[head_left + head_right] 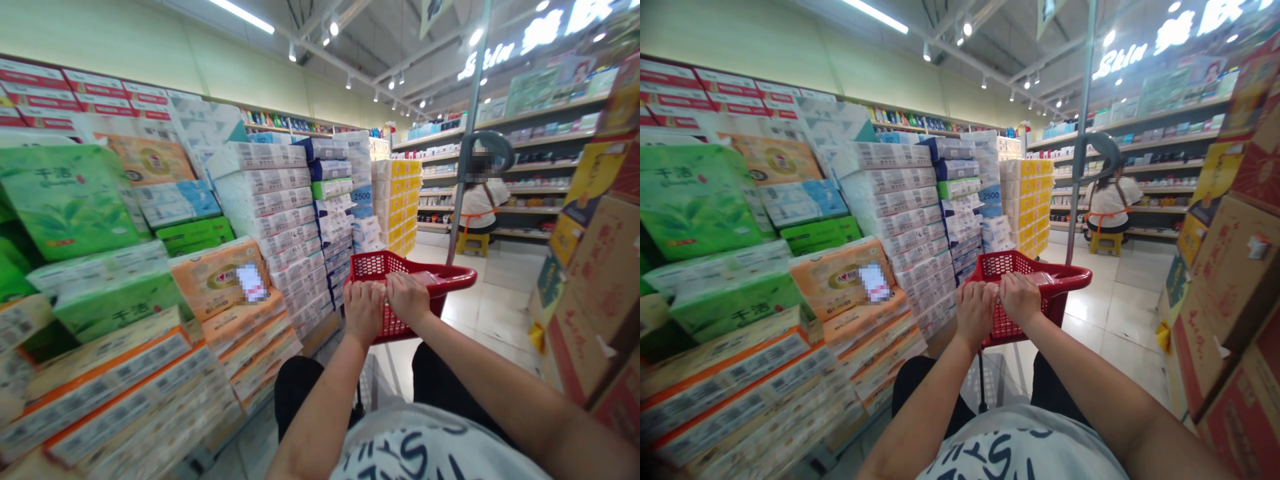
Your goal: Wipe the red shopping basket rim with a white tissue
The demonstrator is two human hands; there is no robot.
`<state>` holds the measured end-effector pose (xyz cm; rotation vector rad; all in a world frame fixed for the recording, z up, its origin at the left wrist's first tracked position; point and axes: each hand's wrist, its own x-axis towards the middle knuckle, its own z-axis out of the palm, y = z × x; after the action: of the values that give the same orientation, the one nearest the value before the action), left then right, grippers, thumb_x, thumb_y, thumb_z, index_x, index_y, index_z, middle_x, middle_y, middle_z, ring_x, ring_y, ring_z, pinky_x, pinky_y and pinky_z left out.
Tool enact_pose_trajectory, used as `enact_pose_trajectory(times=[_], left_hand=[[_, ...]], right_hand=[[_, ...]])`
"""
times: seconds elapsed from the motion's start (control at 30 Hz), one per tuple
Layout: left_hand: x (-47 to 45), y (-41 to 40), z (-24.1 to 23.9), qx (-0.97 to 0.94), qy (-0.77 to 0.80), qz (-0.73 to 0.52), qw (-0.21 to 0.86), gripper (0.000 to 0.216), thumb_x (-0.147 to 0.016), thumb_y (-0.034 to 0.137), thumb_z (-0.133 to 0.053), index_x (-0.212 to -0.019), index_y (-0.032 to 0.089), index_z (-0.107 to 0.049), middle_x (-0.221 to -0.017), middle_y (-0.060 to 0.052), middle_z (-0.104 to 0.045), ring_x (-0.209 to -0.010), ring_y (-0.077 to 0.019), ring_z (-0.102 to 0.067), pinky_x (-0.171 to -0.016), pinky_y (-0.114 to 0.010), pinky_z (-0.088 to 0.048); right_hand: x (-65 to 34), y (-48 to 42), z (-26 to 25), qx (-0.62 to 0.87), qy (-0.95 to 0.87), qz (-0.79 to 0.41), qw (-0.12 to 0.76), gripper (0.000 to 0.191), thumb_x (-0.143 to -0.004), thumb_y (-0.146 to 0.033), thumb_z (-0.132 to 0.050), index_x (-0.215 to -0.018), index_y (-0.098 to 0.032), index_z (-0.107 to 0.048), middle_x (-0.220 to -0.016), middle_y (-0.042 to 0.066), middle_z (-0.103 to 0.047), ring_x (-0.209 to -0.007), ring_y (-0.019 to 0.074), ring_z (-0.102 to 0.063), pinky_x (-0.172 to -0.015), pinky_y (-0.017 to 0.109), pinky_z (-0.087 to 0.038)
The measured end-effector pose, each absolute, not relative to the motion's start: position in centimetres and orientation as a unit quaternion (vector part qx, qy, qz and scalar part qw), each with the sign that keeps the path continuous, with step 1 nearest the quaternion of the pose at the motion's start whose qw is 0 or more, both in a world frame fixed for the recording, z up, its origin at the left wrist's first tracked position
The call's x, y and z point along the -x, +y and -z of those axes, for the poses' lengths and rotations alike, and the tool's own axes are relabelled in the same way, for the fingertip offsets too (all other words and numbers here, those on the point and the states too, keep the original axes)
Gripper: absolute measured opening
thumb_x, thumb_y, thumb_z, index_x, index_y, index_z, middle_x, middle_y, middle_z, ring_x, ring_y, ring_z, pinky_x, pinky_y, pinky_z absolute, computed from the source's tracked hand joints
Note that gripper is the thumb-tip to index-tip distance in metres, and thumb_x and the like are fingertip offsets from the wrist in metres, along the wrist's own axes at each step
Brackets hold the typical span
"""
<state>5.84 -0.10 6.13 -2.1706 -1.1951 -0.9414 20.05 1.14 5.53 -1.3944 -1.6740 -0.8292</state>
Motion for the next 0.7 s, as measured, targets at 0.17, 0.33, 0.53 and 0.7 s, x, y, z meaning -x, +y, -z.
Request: enact_pose_trajectory(times=[0.17, 0.33, 0.53, 0.7], left_hand=[[-6.2, 1.0, -7.3, 0.794, -0.481, 0.307, 0.209, 0.031, -0.097, 0.032, -0.035, -0.089, 0.019, -0.062, -0.089, -0.009, -0.062, -0.086, -0.0242, -0.055, -0.082, -0.042, -0.037], [-5.5, 0.2, -6.4, 0.805, -0.440, 0.332, 0.218, 0.026, -0.096, 0.031, -0.037, -0.098, 0.022, -0.061, -0.096, -0.008, -0.062, -0.094, -0.0236, -0.054, -0.089, -0.041, -0.035], [-6.0, 0.8, -6.9, 0.790, -0.484, 0.319, 0.201, 0.028, -0.096, 0.031, -0.037, -0.093, 0.019, -0.062, -0.093, -0.010, -0.064, -0.091, -0.0246, -0.056, -0.084, -0.041, -0.037], [-5.8, 1.5, -7.4, 0.803, -0.477, 0.307, 0.181, 0.031, -0.096, 0.031, -0.035, -0.087, 0.018, -0.062, -0.086, -0.009, -0.064, -0.085, -0.0229, -0.058, -0.081, -0.039, -0.038]], right_hand=[[-19.9, 0.9, -5.8, 0.551, -0.664, 0.327, 0.387, 0.025, -0.092, -0.019, -0.045, -0.094, -0.014, -0.070, -0.098, 0.008, -0.073, -0.094, 0.0214, -0.062, -0.088, 0.034, -0.040], [-19.8, 0.6, -5.7, 0.548, -0.663, 0.323, 0.396, 0.024, -0.092, -0.019, -0.046, -0.095, -0.015, -0.069, -0.098, 0.008, -0.072, -0.094, 0.0214, -0.062, -0.087, 0.034, -0.041], [-19.8, 0.7, -5.7, 0.545, -0.667, 0.325, 0.391, 0.025, -0.093, -0.020, -0.044, -0.095, -0.015, -0.069, -0.098, 0.008, -0.072, -0.094, 0.0216, -0.061, -0.087, 0.034, -0.040], [-19.7, 0.7, -5.8, 0.551, -0.666, 0.323, 0.386, 0.024, -0.093, -0.020, -0.044, -0.092, -0.015, -0.068, -0.095, 0.008, -0.072, -0.091, 0.0215, -0.061, -0.086, 0.034, -0.039]])
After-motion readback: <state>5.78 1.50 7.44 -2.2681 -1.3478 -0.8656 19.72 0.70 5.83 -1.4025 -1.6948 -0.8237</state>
